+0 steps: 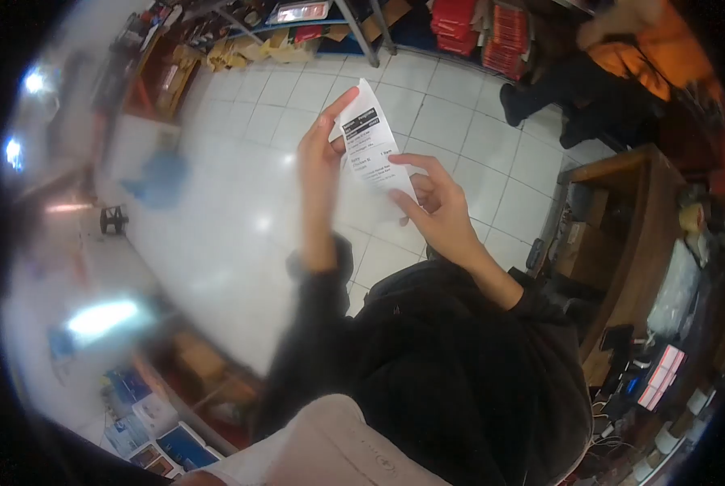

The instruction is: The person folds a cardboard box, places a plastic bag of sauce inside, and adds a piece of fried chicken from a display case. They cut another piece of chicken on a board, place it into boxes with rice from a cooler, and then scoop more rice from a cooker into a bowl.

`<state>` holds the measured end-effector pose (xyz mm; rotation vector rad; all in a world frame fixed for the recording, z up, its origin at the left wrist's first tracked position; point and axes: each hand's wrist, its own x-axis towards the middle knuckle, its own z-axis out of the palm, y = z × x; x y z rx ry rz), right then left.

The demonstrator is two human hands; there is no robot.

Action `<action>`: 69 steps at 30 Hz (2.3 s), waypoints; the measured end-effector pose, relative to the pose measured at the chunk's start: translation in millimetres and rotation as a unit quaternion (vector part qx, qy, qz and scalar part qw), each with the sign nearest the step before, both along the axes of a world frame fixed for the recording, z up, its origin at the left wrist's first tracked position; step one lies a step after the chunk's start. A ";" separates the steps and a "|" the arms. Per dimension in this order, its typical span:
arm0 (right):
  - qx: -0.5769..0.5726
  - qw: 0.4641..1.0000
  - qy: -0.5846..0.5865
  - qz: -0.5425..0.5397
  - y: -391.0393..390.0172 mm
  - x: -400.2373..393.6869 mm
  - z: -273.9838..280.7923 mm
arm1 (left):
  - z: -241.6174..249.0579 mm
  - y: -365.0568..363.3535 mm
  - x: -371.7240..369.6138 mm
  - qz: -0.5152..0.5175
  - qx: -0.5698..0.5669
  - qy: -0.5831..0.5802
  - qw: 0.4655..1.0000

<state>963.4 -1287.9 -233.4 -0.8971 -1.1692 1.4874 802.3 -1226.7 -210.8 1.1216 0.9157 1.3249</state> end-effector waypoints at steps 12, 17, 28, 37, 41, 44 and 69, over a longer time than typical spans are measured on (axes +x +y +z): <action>0.151 0.928 -0.295 0.172 174.5 -32.9 -53.0 | -82.2 96.4 -72.8 0.125 0.014 0.195 0.973; 0.016 0.920 -0.155 0.358 268.1 -170.8 -82.9 | -86.1 105.2 -160.8 0.105 -0.061 0.270 0.955; 0.145 0.929 -0.217 0.263 493.8 -406.6 -61.3 | -121.7 327.3 -370.5 0.290 -0.067 0.086 0.951; 0.460 0.815 -0.276 -0.220 874.5 -439.7 112.0 | -52.1 613.8 -485.3 -0.044 0.015 0.196 0.979; 0.651 0.650 -0.273 -0.282 1025.4 -456.2 230.2 | -34.7 727.2 -559.3 -0.040 0.084 0.234 0.968; 0.623 0.616 -0.386 -0.290 1108.9 -460.4 299.8 | 13.4 772.9 -622.5 0.032 0.176 0.331 0.926; 0.562 0.409 -0.594 -0.405 1158.1 -524.8 330.0 | 486.4 1312.7 -622.0 0.051 0.651 0.513 0.557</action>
